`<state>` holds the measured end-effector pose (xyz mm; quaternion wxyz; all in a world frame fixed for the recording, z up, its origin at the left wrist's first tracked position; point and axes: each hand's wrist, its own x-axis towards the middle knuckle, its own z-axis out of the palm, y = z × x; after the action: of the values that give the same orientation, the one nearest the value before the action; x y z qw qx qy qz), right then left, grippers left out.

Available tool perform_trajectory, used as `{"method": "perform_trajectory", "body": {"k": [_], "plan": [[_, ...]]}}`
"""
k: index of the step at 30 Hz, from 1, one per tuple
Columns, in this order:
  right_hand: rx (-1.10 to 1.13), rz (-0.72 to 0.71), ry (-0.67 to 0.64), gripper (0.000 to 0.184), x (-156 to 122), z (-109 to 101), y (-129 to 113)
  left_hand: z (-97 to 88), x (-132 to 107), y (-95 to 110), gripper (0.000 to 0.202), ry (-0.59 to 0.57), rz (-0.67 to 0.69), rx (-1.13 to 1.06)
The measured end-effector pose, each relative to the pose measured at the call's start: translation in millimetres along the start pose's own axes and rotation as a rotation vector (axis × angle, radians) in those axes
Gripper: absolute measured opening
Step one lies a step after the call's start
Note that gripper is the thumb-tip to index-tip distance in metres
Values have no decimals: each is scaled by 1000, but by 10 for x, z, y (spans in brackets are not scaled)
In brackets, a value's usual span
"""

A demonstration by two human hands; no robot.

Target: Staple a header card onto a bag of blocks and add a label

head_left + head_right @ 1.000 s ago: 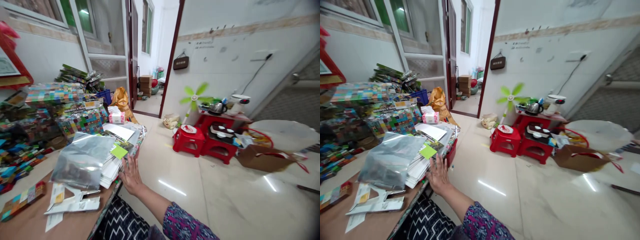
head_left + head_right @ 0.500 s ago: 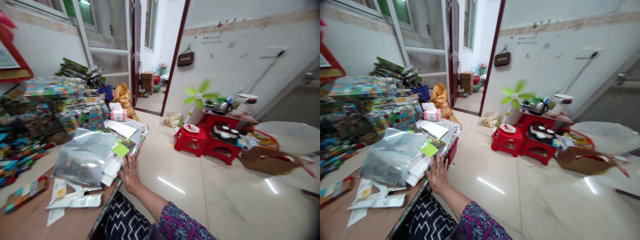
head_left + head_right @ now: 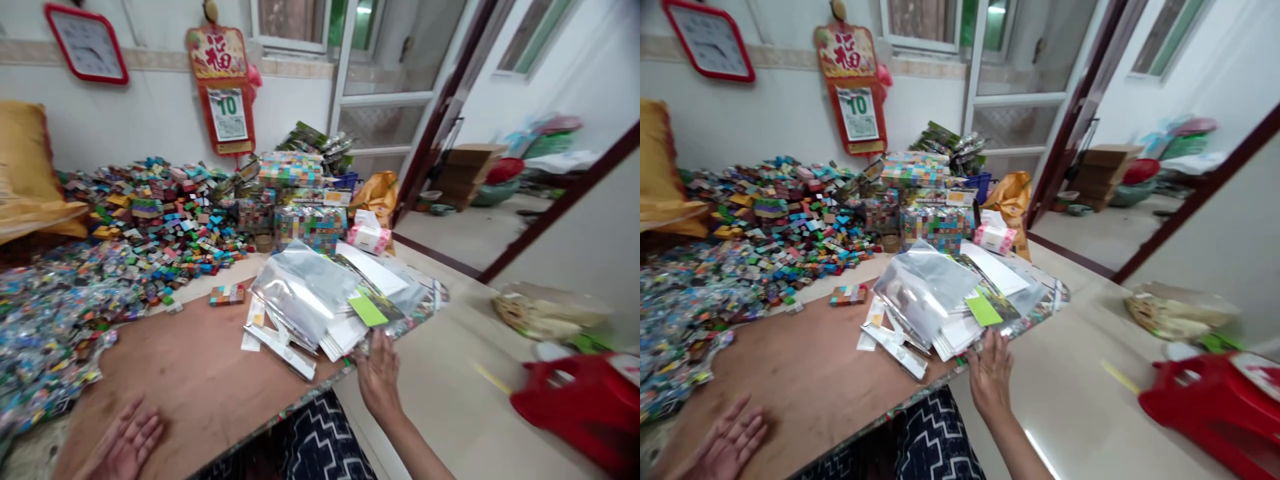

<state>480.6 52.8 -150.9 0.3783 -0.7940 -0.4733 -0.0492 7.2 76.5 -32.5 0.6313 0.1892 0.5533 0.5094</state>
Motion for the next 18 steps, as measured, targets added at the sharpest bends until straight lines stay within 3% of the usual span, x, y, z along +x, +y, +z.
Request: {"method": "perform_trajectory", "body": {"k": [3, 5, 9, 13, 15, 18], "plan": [[35, -85, 119, 71, -72, -110, -61, -54, 21, -27, 50, -47, 12, -39], [31, -224, 168, 70, -109, -204, -125, -84, 8, -34, 52, -79, 18, -57], [-2, -482, 172, 69, -65, -397, -306, -102, -19, -40, 56, -137, 32, -81], [5, -542, 158, 68, 145, -520, -499, 11, -108, -10, 62, -206, 42, -63], [10, -540, 155, 68, 254, -550, -588, 154, -179, -2, 61, -329, 34, 56], [29, -544, 144, 68, 349, -573, -708, 451, -232, -76, 56, -654, 53, 329]]}}
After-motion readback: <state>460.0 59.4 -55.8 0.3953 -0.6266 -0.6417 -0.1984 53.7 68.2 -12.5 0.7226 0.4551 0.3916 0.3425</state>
